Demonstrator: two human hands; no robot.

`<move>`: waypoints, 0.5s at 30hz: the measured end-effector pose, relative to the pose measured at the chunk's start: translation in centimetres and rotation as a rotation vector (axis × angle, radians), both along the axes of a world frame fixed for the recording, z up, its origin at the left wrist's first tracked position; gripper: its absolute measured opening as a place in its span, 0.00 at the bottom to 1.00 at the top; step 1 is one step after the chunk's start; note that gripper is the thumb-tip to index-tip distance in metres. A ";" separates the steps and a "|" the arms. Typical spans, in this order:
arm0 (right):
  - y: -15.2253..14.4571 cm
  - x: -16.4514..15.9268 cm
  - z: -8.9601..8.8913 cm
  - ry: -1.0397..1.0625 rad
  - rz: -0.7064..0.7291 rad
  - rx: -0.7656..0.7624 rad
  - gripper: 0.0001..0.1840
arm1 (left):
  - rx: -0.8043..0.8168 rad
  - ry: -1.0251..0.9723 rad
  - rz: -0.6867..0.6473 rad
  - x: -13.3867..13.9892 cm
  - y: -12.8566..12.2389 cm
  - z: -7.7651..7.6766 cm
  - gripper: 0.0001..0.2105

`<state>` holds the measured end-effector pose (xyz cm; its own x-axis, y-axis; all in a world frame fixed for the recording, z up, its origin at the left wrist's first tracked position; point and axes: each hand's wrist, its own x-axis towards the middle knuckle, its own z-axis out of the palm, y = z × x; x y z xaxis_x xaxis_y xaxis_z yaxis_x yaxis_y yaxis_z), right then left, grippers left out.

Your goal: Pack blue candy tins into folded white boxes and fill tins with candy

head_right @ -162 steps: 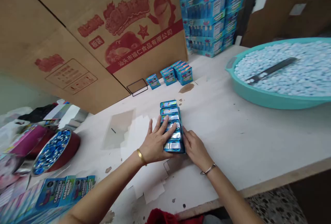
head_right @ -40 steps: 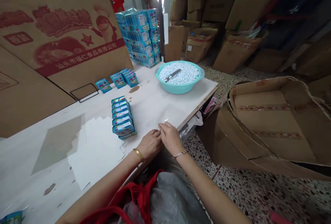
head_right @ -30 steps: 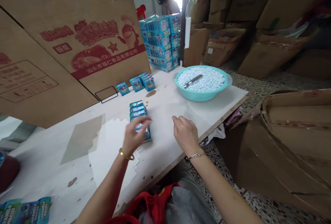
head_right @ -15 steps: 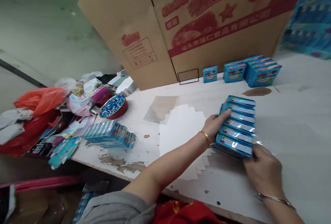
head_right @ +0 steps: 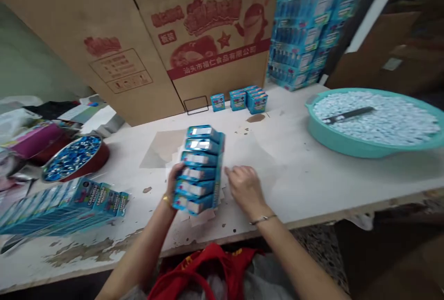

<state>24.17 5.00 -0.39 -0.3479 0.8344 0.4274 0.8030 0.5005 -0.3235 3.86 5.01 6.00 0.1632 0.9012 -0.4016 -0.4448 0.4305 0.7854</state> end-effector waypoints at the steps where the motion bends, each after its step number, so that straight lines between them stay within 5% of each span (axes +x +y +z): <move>1: -0.2 -1.3 0.0 -0.034 0.050 -0.045 0.16 | -0.019 -0.010 0.028 -1.7 -1.3 0.6 0.23; 7: -3.0 -4.6 -4.6 0.074 0.176 -0.220 0.27 | -0.129 0.110 0.163 -8.1 -8.6 1.1 0.21; 11: -3.8 -2.7 -6.9 0.444 0.196 -0.247 0.18 | -0.068 0.111 0.147 -8.2 -11.2 -1.1 0.25; 15: -3.2 -2.3 -7.2 0.529 0.155 -0.253 0.09 | -0.024 0.097 0.027 -6.6 -11.6 -2.9 0.30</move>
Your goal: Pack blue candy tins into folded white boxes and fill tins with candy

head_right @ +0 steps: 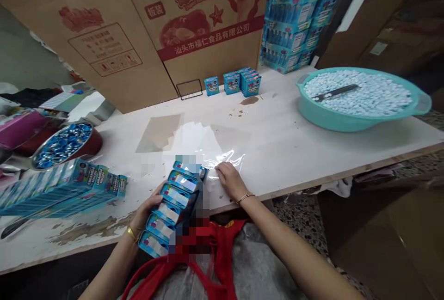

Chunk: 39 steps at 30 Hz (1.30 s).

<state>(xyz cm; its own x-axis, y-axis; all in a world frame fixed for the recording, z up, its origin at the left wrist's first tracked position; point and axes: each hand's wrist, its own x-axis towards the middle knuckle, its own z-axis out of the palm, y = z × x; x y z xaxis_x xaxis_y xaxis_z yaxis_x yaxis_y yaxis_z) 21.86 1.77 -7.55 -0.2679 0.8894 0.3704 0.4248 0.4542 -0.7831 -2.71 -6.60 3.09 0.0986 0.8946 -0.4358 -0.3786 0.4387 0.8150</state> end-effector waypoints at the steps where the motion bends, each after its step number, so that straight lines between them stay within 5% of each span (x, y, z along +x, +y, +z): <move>1: 0.1 -0.1 0.1 0.024 -0.013 -0.007 0.10 | -0.004 0.005 -0.042 0.4 0.2 -0.3 0.30; 6: 0.4 -0.5 1.4 0.162 -0.054 -0.019 0.10 | -0.034 0.115 -0.205 1.6 1.8 -1.2 0.31; 13: 1.1 -0.1 3.1 0.309 -0.162 -0.023 0.10 | -0.028 0.131 -0.200 2.1 2.6 -0.7 0.30; 19: 1.6 0.8 2.9 0.337 -0.155 -0.034 0.10 | -0.037 0.127 -0.217 3.8 3.6 -0.5 0.30; 24: 1.6 1.4 2.4 0.300 -0.150 -0.010 0.11 | -0.012 0.345 -0.313 3.7 4.2 -1.0 0.26; 30: 1.2 1.3 3.1 0.166 -0.147 0.036 0.11 | 0.445 0.976 -0.454 0.6 8.0 -1.2 0.17; 34: 0.7 1.2 3.8 0.045 -0.200 0.068 0.10 | 0.864 1.409 -0.473 1.7 11.7 -1.8 0.20; 39: 0.2 1.0 5.1 -0.065 -0.275 0.089 0.10 | 0.976 1.552 -0.541 4.8 14.5 -2.6 0.06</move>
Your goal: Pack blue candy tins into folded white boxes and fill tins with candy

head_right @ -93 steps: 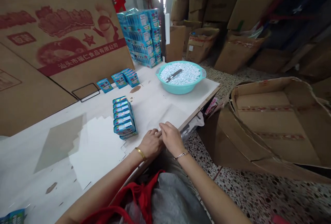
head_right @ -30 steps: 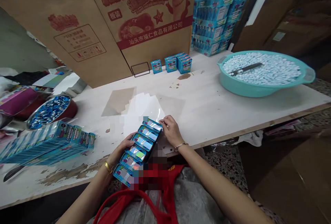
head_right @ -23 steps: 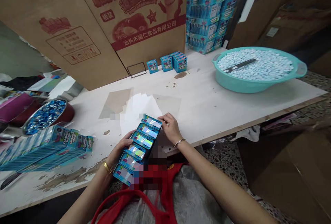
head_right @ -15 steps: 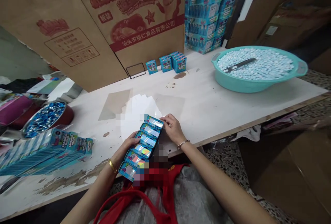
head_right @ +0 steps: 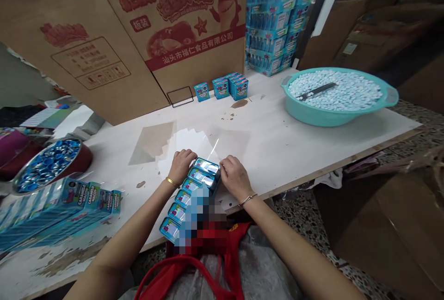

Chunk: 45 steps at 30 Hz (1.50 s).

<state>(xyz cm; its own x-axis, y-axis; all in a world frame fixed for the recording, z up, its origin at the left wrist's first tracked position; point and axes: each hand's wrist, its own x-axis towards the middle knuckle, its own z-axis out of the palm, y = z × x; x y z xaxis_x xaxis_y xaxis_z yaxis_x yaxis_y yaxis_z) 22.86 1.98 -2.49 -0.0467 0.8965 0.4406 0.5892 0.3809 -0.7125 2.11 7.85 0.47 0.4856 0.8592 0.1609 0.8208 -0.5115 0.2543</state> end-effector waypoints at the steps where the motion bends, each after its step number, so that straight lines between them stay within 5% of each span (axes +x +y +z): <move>1: -0.1 0.0 0.3 -0.010 -0.015 0.004 0.10 | 0.002 -0.013 0.007 0.2 0.2 -0.1 0.06; 10: -0.2 -0.7 3.1 -0.058 -0.077 -0.015 0.09 | -0.079 -0.150 0.053 -0.6 0.4 -0.2 0.08; 16: -0.7 -2.6 4.1 -0.434 -0.049 0.106 0.12 | 0.046 -0.114 -0.039 -1.1 0.7 0.9 0.15; 22: -2.8 -2.7 3.3 -0.483 0.013 0.128 0.13 | 0.049 -0.088 -0.154 -2.7 -1.2 0.4 0.16; 30: -4.9 -1.7 1.1 -0.017 0.104 -0.003 0.16 | 0.025 -0.016 -0.084 -3.0 -1.8 -1.5 0.13; 33: -5.8 -1.6 0.1 0.024 -0.014 -0.095 0.20 | 0.020 0.000 -0.142 -3.1 -1.8 -1.2 0.13; 37: -5.6 -2.0 -0.8 -0.135 -0.274 -0.309 0.17 | 0.087 0.087 -0.249 -3.7 -2.0 -0.5 0.12; 45: -3.7 -2.7 -1.0 -0.525 -0.300 -0.437 0.12 | 0.071 0.071 -0.193 -3.8 -2.0 -0.9 0.07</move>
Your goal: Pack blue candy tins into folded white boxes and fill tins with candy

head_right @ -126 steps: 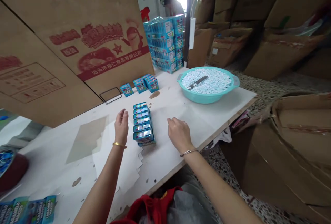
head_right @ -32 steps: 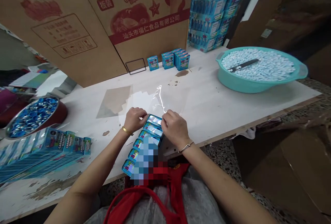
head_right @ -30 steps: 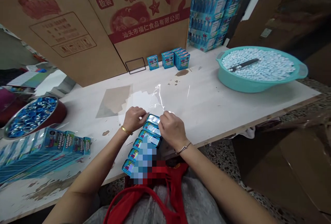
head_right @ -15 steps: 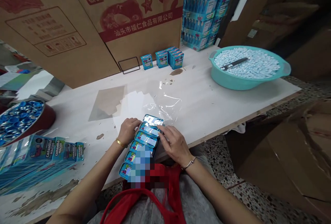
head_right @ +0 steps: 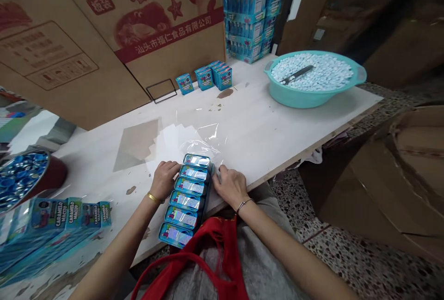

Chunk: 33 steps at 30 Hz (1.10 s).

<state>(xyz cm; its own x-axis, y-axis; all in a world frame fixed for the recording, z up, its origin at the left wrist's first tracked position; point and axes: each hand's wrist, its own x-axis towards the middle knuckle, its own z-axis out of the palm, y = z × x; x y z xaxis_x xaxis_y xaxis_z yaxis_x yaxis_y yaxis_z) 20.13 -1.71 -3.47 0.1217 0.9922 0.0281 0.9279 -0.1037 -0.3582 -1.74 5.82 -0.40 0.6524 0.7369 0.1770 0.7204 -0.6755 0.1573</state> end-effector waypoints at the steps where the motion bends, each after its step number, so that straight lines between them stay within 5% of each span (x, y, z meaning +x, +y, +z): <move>1: -0.1 -0.1 -0.1 -0.003 -0.003 0.003 0.12 | -0.011 -0.003 0.000 0.0 0.0 0.0 0.07; 13: -0.4 -0.7 -0.1 0.024 0.001 0.007 0.21 | -0.014 -0.093 -0.013 -0.1 0.1 -0.3 0.06; 33: -0.4 -1.6 0.4 -0.050 -0.025 -0.110 0.18 | 0.060 -0.130 -0.026 -0.1 0.2 -0.8 0.09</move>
